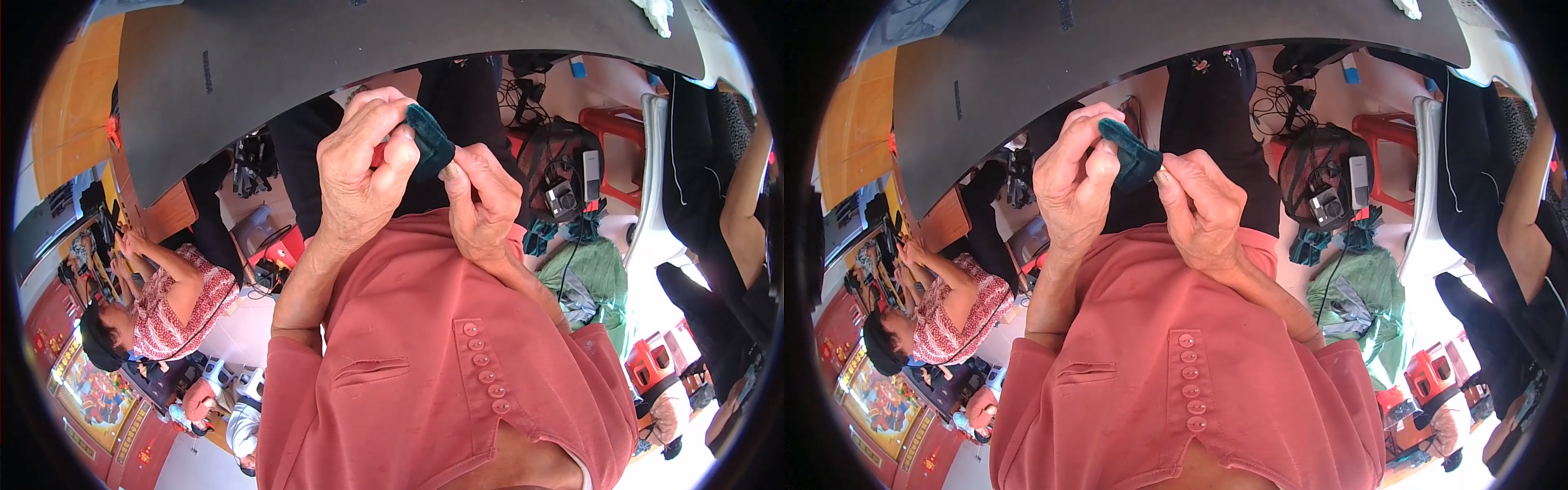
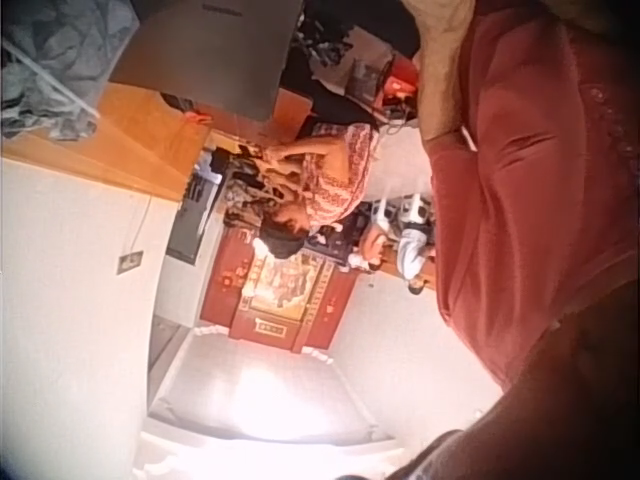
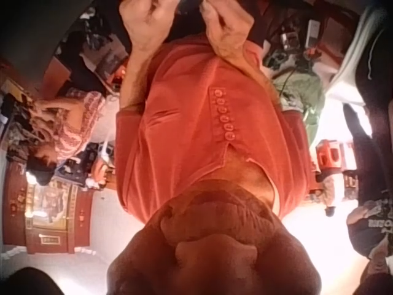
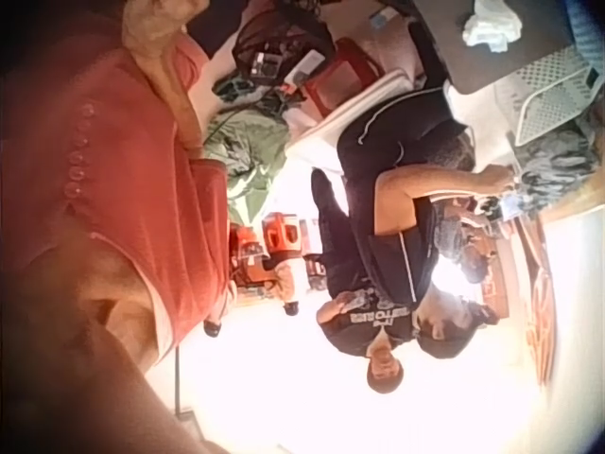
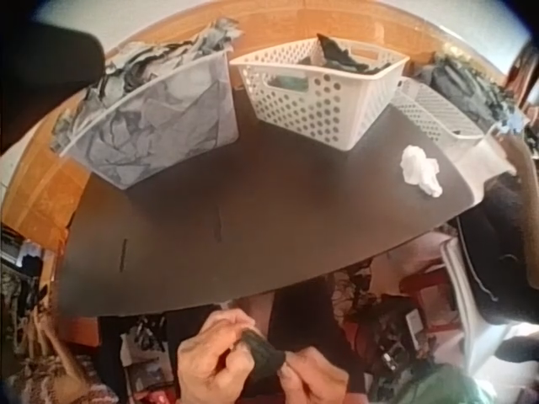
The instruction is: Turning sewn fabric tubes or components right-side out using a wooden stick as a turning tool.
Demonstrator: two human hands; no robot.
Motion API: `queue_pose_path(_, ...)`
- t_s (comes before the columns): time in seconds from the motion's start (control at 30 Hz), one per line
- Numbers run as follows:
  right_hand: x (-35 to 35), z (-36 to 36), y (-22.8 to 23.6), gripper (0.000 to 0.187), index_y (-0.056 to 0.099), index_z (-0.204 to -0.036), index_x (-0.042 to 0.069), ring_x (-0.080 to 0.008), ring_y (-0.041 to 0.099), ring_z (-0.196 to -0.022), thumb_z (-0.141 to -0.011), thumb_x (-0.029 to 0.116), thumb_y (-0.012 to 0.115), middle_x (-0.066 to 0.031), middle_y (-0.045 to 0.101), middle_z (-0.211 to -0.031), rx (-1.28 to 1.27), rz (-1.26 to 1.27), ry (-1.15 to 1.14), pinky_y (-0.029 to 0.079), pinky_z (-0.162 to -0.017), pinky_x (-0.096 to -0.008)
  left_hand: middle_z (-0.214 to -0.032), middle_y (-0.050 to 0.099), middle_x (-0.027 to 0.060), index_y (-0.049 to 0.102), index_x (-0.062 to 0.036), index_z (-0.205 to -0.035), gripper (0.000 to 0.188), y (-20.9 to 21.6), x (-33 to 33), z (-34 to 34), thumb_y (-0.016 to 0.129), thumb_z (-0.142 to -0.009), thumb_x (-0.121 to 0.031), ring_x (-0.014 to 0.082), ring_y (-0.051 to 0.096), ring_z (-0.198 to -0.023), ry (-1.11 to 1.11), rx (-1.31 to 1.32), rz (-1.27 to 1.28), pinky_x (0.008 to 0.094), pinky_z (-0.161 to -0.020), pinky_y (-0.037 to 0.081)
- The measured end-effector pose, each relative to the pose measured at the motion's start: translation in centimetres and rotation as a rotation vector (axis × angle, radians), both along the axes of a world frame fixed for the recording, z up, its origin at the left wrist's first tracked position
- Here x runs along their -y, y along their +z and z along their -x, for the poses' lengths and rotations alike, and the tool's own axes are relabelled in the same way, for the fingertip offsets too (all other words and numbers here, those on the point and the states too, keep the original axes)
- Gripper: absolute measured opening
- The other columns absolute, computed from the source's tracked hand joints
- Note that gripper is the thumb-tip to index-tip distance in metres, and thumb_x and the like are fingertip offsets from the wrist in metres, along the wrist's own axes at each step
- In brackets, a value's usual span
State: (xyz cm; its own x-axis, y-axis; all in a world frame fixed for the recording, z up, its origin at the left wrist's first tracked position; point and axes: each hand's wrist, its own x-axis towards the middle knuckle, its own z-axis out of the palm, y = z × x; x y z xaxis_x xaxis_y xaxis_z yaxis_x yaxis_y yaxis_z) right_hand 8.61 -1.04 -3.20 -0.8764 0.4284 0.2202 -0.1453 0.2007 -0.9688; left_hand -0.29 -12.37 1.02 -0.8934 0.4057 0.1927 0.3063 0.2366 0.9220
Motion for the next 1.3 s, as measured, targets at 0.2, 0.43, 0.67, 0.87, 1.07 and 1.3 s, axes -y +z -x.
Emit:
queue_pose_path(0.2,0.0,0.1,0.3,0.014,0.063,-0.097,-0.006,-0.0116,0.051,-0.057,-0.083,-0.004,0.060,-0.0077,0.055,-0.072,-0.006,-0.064,-0.025,0.040,-0.049,-0.0232,-0.070,0.057,0.0101,0.061,0.0041,-0.088,0.025,-0.5,-0.3,0.5,0.057,-0.064,0.011,0.0251,0.060,-0.080,0.029,-0.403,0.172,0.0326,-0.072,0.046)
queue_pose_path(0.43,0.0,0.0,0.3,0.011,0.063,-0.092,-0.006,-0.0104,0.049,-0.057,-0.088,0.004,0.059,-0.0061,0.054,-0.069,0.096,0.267,0.112,0.038,-0.050,-0.0232,-0.073,0.057,0.0113,0.061,0.0045,-0.089,0.029,-0.6,-0.7,0.4,0.058,-0.062,0.011,0.0270,0.060,-0.080,-0.013,-0.522,0.164,0.0346,-0.074,0.045)
queue_pose_path(0.67,-0.4,0.4,0.2,0.012,0.064,-0.091,-0.005,-0.0106,0.049,-0.058,-0.088,0.006,0.059,-0.0060,0.055,-0.069,0.105,0.337,0.134,0.038,-0.051,-0.0231,-0.076,0.060,0.0055,0.061,0.0008,-0.100,0.022,0.7,-0.4,-0.7,0.055,-0.079,0.004,0.0130,0.059,-0.071,0.028,0.150,0.070,0.0273,-0.064,0.047)
queue_pose_path(0.87,0.1,0.3,0.4,0.010,0.063,-0.088,-0.006,-0.0112,0.050,-0.059,-0.086,0.003,0.060,-0.0054,0.055,-0.069,0.000,0.137,0.077,0.038,-0.052,-0.0224,-0.087,0.067,0.0072,0.063,-0.0019,-0.101,0.029,0.7,0.3,0.3,0.045,-0.091,-0.022,0.0098,0.062,-0.075,-0.080,0.535,-0.246,0.0208,-0.060,0.046)
queue_pose_path(1.07,0.1,-0.1,0.4,0.012,0.064,-0.095,-0.006,-0.0112,0.051,-0.060,-0.086,0.001,0.060,-0.0063,0.056,-0.072,0.031,0.031,0.030,0.040,-0.054,-0.0226,-0.088,0.069,0.0062,0.065,-0.0009,-0.099,0.026,1.4,-0.2,-0.6,0.045,-0.090,-0.016,0.0068,0.060,-0.071,-0.006,0.556,-0.261,0.0189,-0.057,0.046)
queue_pose_path(1.3,0.4,-0.2,0.6,0.012,0.063,-0.095,-0.006,-0.0129,0.049,-0.054,-0.083,-0.002,0.061,-0.0086,0.056,-0.071,0.017,-0.019,-0.019,0.039,-0.049,-0.0243,-0.080,0.066,0.0110,0.062,0.0066,-0.093,0.019,0.2,-0.1,-0.5,0.048,-0.082,0.002,0.0172,0.062,-0.075,0.037,-0.163,0.175,0.0283,-0.072,0.051)
